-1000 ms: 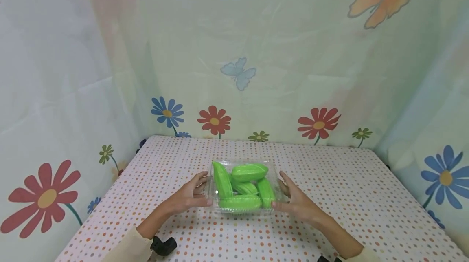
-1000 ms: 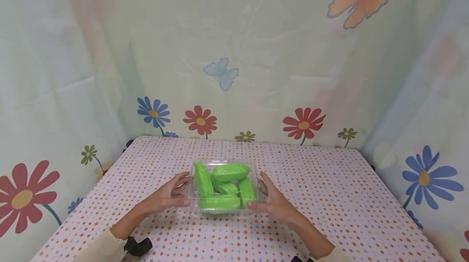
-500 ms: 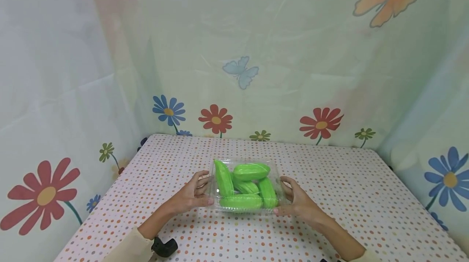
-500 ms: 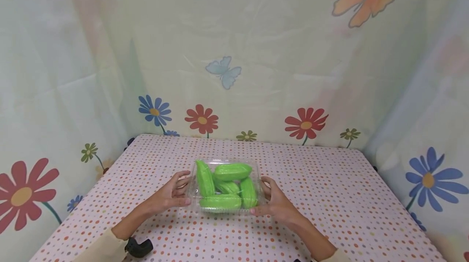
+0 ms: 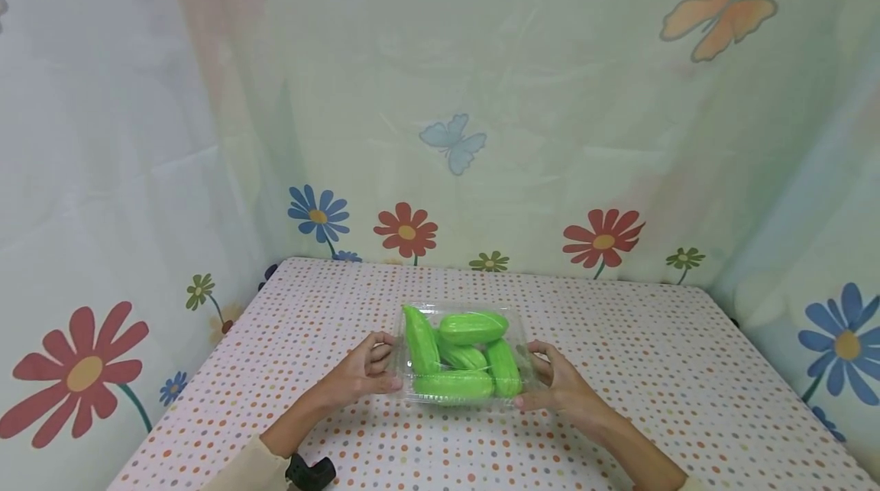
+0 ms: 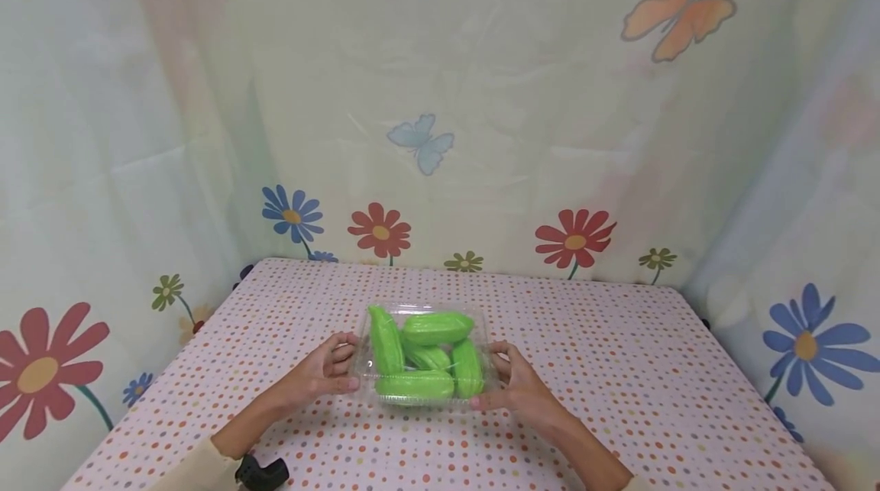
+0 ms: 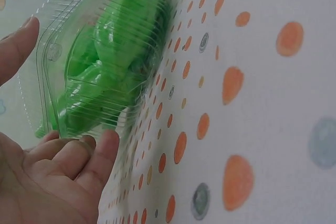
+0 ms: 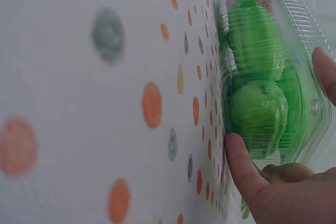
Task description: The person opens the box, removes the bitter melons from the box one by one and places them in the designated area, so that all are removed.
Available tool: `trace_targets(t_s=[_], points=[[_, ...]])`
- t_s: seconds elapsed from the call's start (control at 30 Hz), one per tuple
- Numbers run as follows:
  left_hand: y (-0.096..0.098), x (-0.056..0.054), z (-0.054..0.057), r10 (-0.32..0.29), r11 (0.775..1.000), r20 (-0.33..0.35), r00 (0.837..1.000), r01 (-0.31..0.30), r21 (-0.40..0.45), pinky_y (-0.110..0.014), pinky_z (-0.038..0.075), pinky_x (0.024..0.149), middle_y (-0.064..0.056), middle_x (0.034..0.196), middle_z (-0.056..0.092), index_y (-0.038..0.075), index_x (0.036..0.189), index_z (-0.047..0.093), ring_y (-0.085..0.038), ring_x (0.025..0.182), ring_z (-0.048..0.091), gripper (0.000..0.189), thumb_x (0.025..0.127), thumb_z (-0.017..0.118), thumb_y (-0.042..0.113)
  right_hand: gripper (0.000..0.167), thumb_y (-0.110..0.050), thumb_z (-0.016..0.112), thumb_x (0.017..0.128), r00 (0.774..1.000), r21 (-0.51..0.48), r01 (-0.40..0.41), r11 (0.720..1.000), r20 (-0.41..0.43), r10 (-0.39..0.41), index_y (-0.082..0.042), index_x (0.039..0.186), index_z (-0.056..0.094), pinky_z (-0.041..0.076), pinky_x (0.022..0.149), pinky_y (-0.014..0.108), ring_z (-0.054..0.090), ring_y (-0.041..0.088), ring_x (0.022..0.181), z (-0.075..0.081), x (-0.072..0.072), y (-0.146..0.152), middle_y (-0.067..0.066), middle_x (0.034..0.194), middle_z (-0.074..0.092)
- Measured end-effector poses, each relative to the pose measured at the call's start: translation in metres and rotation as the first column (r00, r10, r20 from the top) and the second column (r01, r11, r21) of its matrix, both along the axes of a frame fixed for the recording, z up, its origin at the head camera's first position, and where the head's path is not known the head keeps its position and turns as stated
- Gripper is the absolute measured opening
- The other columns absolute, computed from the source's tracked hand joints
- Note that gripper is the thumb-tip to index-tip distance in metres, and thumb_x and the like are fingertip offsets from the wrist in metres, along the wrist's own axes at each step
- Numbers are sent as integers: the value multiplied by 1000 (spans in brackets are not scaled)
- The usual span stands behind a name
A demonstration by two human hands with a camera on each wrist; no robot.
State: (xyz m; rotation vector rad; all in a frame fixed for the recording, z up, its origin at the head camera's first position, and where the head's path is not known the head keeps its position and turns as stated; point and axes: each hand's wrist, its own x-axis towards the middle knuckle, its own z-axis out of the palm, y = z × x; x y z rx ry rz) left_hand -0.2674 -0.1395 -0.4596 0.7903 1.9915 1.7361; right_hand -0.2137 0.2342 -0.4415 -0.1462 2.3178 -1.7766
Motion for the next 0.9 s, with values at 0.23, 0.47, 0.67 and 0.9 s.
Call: trace_targets(t_s=[0.23, 0.47, 0.67, 0.9], points=[[-1, 2, 1, 32, 999, 4, 999, -32, -6, -52, 33, 115, -38, 159, 17, -5, 150, 26, -49, 148, 20, 84, 91, 77, 27, 96, -12, 84, 78, 1000, -14, 29, 999, -10, -29, 3, 151, 24, 37, 109, 64, 32, 52, 144, -2, 1, 0, 32, 159, 28], [4, 7, 3, 138, 989, 75, 988, -142, 41, -42, 39, 110, -37, 155, 30, -13, 148, 32, -47, 145, 31, 84, 88, 80, 20, 91, -12, 88, 75, 992, -12, 121, 993, -22, -121, 4, 148, 35, 49, 103, 52, 45, 47, 137, -2, 4, -2, 31, 152, 41], [6, 10, 3, 207, 978, 23, 978, -208, 36, -35, 47, 103, -34, 140, 51, -17, 138, 46, -45, 134, 48, 73, 85, 83, 19, 82, -8, 89, 73, 986, -48, 167, 985, -10, -168, 7, 140, 45, 59, 83, 37, 70, 30, 103, -2, 7, -4, 28, 133, 61], [8, 14, 0, 225, 972, 37, 974, -227, 62, -30, 52, 96, -31, 130, 61, -16, 129, 54, -42, 127, 57, 60, 85, 82, 14, 77, -7, 88, 74, 987, -74, 158, 985, -16, -160, 12, 137, 48, 58, 64, 31, 72, 20, 80, -5, 7, -3, 20, 111, 73]])
